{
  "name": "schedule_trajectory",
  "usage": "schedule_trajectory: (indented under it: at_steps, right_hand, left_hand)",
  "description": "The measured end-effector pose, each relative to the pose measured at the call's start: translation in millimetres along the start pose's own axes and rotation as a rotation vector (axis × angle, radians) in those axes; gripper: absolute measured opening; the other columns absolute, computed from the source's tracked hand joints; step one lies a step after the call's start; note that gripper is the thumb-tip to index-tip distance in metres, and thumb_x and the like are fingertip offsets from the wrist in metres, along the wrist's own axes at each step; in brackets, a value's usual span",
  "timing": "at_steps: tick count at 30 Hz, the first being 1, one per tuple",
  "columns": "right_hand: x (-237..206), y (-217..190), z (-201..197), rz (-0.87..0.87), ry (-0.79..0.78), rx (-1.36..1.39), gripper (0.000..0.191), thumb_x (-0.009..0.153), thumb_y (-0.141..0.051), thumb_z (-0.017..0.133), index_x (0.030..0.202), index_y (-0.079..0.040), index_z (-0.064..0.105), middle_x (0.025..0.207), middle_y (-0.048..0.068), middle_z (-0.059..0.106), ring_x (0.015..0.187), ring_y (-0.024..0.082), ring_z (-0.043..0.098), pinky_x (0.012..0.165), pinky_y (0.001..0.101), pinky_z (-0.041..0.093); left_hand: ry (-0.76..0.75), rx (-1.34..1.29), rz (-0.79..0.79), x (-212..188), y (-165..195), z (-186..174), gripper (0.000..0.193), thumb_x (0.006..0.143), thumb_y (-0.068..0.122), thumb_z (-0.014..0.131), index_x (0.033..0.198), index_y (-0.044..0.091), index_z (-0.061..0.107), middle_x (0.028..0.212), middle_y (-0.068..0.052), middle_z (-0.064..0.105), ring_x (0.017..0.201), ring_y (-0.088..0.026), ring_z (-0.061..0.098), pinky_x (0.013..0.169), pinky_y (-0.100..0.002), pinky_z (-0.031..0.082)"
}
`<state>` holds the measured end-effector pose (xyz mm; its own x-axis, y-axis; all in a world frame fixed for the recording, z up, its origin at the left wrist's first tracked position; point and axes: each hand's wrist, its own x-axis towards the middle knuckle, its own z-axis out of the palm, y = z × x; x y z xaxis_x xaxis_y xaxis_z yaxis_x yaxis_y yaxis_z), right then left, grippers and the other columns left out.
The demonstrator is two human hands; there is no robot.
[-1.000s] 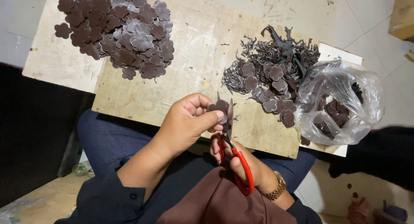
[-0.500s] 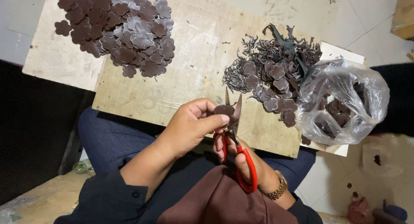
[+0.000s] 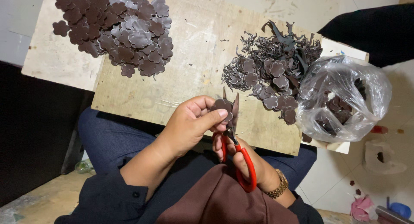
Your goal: The person sits on the floor and uses red-handled scissors to trim the edges of small dark brown flower-shaped pieces. They hold each piece in the left hand and cut with the right, placing finished pieces into a pile on the left and discarding trimmings to the right. A second person is visible nearby using a phone.
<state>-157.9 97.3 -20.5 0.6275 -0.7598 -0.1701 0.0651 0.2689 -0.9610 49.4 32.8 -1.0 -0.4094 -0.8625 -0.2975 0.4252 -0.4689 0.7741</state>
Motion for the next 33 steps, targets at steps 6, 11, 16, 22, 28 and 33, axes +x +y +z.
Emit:
schedule_trajectory:
  at_steps: [6, 11, 16, 22, 28, 33]
  right_hand:
    - [3, 8, 4, -0.054, 0.079, -0.039, 0.078, 0.102, -0.075, 0.042, 0.121, -0.001, 0.051, 0.102, 0.004, 0.048, 0.088, 0.014, 0.045, 0.08, 0.028, 0.043]
    - [6, 8, 10, -0.062, 0.154, -0.011, 0.081, 0.098, -0.072, 0.043, 0.136, -0.001, 0.042, 0.099, 0.004, 0.047, 0.084, 0.014, 0.044, 0.075, 0.0277, 0.043]
    - [9, 7, 15, -0.052, 0.182, 0.064, 0.076, 0.1, -0.072, 0.046, 0.124, 0.0, 0.048, 0.094, 0.003, 0.043, 0.082, 0.013, 0.039, 0.073, 0.0272, 0.039]
    - [7, 9, 14, -0.019, 0.227, 0.04, 0.074, 0.097, -0.074, 0.047, 0.118, -0.003, 0.048, 0.088, 0.001, 0.042, 0.076, 0.011, 0.037, 0.067, 0.0251, 0.035]
    - [8, 8, 14, -0.019, 0.221, 0.082, 0.07, 0.099, -0.072, 0.051, 0.11, -0.003, 0.047, 0.087, 0.001, 0.041, 0.075, 0.011, 0.037, 0.066, 0.0252, 0.034]
    - [8, 3, 13, 0.005, 0.234, 0.046, 0.07, 0.094, -0.073, 0.05, 0.112, -0.005, 0.049, 0.085, 0.0, 0.041, 0.072, 0.011, 0.036, 0.062, 0.0248, 0.034]
  left_hand:
    - [-0.041, -0.013, -0.001, -1, -1, -2, 0.011, 0.097, 0.011, 0.068, 0.101, 0.001, 0.067, 0.087, -0.005, 0.071, 0.078, -0.009, 0.067, 0.073, -0.024, 0.056]
    - [-0.073, -0.054, 0.001, -3, -3, -2, 0.01, 0.097, 0.009, 0.069, 0.094, 0.001, 0.065, 0.081, -0.006, 0.069, 0.067, -0.013, 0.065, 0.062, -0.028, 0.055]
    - [-0.054, -0.032, 0.012, -1, -4, -2, 0.012, 0.096, 0.011, 0.069, 0.09, 0.002, 0.064, 0.078, -0.006, 0.07, 0.065, -0.012, 0.066, 0.059, -0.027, 0.055]
    - [-0.007, 0.103, 0.102, 2, -8, -1, 0.011, 0.097, 0.012, 0.071, 0.092, 0.003, 0.068, 0.084, -0.003, 0.071, 0.078, -0.008, 0.064, 0.073, -0.024, 0.053]
    - [-0.002, 0.1, 0.092, 3, -8, 0, 0.01, 0.095, 0.011, 0.071, 0.092, 0.003, 0.068, 0.084, -0.003, 0.071, 0.079, -0.009, 0.064, 0.075, -0.025, 0.053]
    - [-0.013, 0.063, 0.093, 3, -6, -3, 0.009, 0.095, 0.01, 0.07, 0.091, 0.003, 0.067, 0.085, -0.003, 0.07, 0.08, -0.009, 0.063, 0.077, -0.025, 0.053]
